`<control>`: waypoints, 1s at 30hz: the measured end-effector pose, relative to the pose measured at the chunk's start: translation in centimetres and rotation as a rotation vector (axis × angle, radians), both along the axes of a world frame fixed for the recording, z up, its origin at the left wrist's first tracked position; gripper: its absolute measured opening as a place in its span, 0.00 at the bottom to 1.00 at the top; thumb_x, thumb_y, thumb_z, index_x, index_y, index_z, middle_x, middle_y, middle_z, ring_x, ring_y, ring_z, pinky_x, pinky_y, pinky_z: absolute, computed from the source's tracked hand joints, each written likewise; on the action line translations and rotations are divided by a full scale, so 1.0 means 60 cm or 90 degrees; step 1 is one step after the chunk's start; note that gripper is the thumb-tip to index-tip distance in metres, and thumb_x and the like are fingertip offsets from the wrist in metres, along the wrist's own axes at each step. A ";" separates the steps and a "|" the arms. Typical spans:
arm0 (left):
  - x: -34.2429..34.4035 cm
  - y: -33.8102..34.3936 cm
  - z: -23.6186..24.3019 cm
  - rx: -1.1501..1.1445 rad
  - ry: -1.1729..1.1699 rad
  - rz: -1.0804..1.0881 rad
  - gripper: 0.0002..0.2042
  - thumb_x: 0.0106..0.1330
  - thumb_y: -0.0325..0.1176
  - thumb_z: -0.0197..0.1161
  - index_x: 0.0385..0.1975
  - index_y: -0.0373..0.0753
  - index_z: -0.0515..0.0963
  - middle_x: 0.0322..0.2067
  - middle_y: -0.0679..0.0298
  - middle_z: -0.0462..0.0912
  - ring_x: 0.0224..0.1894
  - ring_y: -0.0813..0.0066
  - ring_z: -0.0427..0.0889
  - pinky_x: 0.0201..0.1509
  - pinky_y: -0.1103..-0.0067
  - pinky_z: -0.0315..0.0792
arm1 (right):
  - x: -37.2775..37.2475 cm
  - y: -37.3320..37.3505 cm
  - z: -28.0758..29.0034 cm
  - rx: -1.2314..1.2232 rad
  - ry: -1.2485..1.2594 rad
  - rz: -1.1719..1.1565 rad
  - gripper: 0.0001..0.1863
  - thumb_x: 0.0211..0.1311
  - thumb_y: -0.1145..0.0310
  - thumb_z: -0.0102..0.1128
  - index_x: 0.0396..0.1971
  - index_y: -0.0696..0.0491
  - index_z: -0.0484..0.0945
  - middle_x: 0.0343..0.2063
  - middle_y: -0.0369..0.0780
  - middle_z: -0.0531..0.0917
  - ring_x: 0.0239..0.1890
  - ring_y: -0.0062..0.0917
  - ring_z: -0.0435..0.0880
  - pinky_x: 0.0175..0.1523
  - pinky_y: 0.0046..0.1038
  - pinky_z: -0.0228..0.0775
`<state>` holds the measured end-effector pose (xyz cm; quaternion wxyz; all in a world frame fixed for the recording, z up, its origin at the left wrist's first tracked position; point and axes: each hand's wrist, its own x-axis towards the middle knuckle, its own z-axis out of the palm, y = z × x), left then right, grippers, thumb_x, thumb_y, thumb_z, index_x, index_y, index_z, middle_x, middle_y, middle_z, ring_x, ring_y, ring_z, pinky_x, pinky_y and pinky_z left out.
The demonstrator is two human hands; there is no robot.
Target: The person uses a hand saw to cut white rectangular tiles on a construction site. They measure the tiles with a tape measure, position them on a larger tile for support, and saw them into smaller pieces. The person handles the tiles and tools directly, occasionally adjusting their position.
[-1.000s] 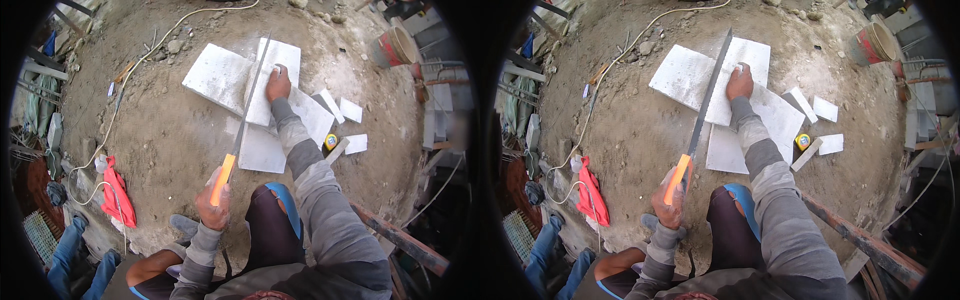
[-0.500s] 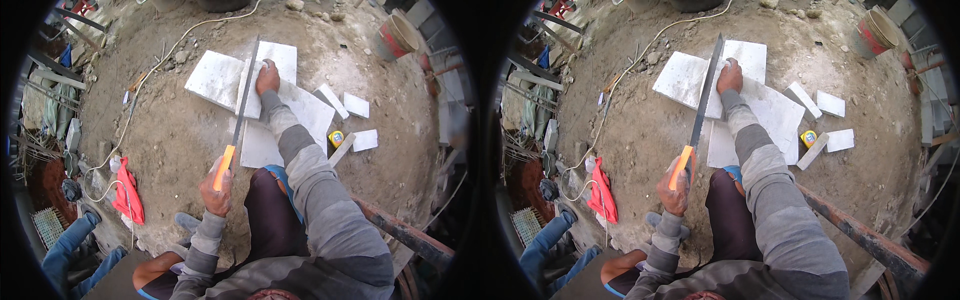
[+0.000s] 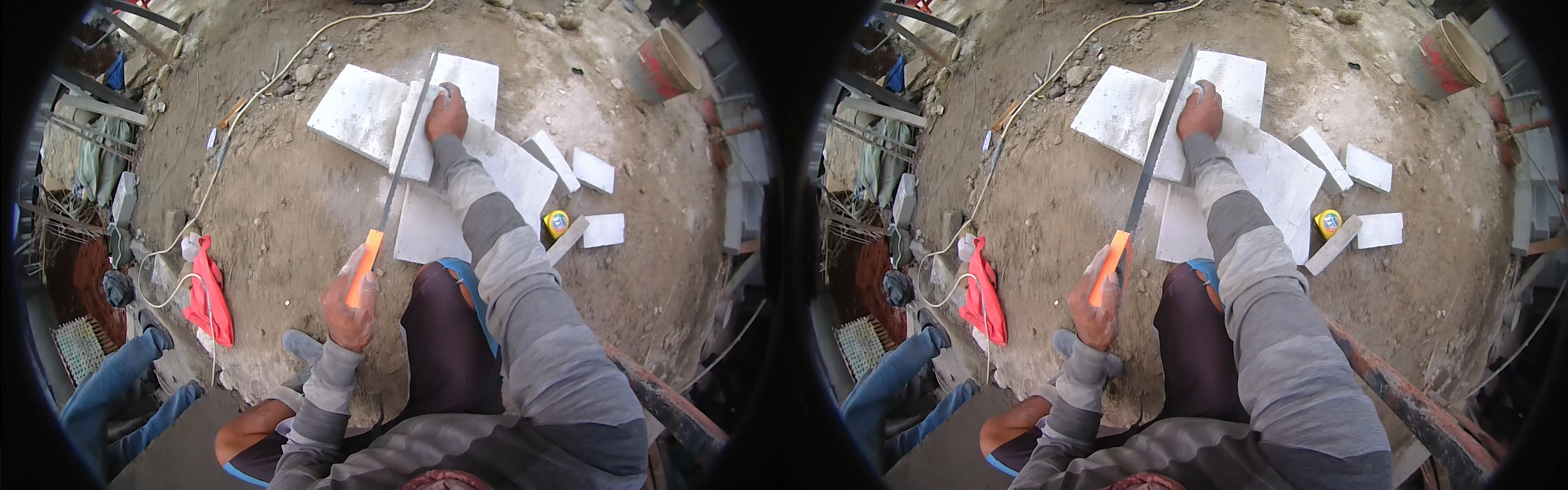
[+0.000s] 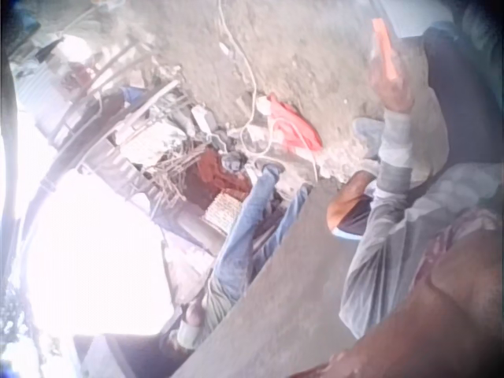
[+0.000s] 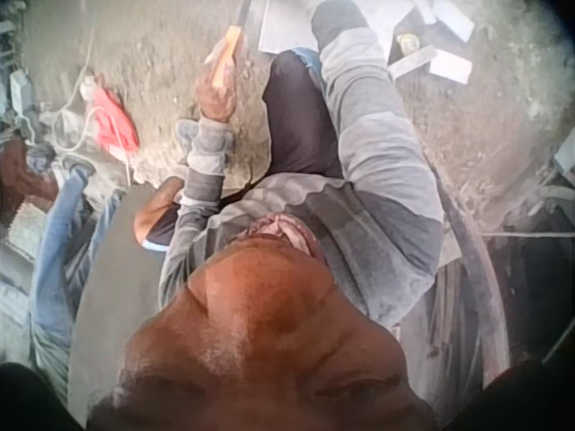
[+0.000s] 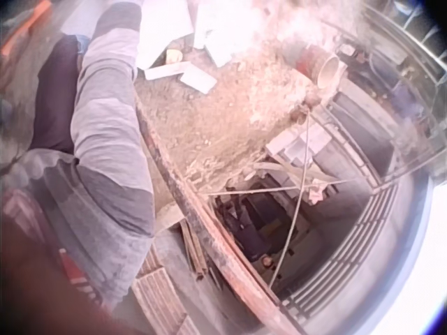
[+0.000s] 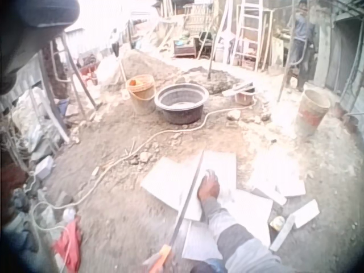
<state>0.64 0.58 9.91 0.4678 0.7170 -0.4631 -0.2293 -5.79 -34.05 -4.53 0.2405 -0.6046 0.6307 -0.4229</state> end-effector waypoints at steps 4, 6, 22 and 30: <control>-0.006 0.006 0.012 0.032 0.028 -0.006 0.16 0.68 0.27 0.58 0.53 0.27 0.77 0.47 0.44 0.84 0.50 0.59 0.84 0.55 0.73 0.75 | 0.004 0.004 0.005 0.014 -0.015 -0.006 0.14 0.68 0.67 0.50 0.51 0.48 0.76 0.46 0.48 0.81 0.50 0.44 0.79 0.55 0.41 0.71; -0.013 0.002 0.013 0.030 0.020 0.001 0.16 0.68 0.26 0.58 0.53 0.28 0.77 0.47 0.45 0.84 0.50 0.59 0.84 0.55 0.73 0.75 | 0.004 0.003 0.006 0.025 -0.001 -0.006 0.14 0.68 0.67 0.50 0.51 0.49 0.76 0.46 0.49 0.80 0.50 0.44 0.79 0.55 0.41 0.71; -0.026 -0.007 -0.005 0.029 -0.025 0.012 0.13 0.68 0.23 0.58 0.50 0.29 0.79 0.41 0.49 0.86 0.40 0.67 0.87 0.45 0.76 0.77 | 0.003 0.002 0.023 0.032 0.014 0.007 0.14 0.68 0.70 0.49 0.51 0.54 0.75 0.46 0.50 0.79 0.52 0.44 0.77 0.58 0.40 0.69; -0.033 -0.036 -0.012 0.041 0.015 0.019 0.13 0.70 0.25 0.57 0.50 0.28 0.79 0.43 0.48 0.86 0.45 0.65 0.86 0.51 0.75 0.76 | 0.003 0.004 0.019 0.009 0.010 0.013 0.14 0.68 0.70 0.50 0.51 0.54 0.75 0.46 0.51 0.79 0.51 0.45 0.77 0.57 0.40 0.69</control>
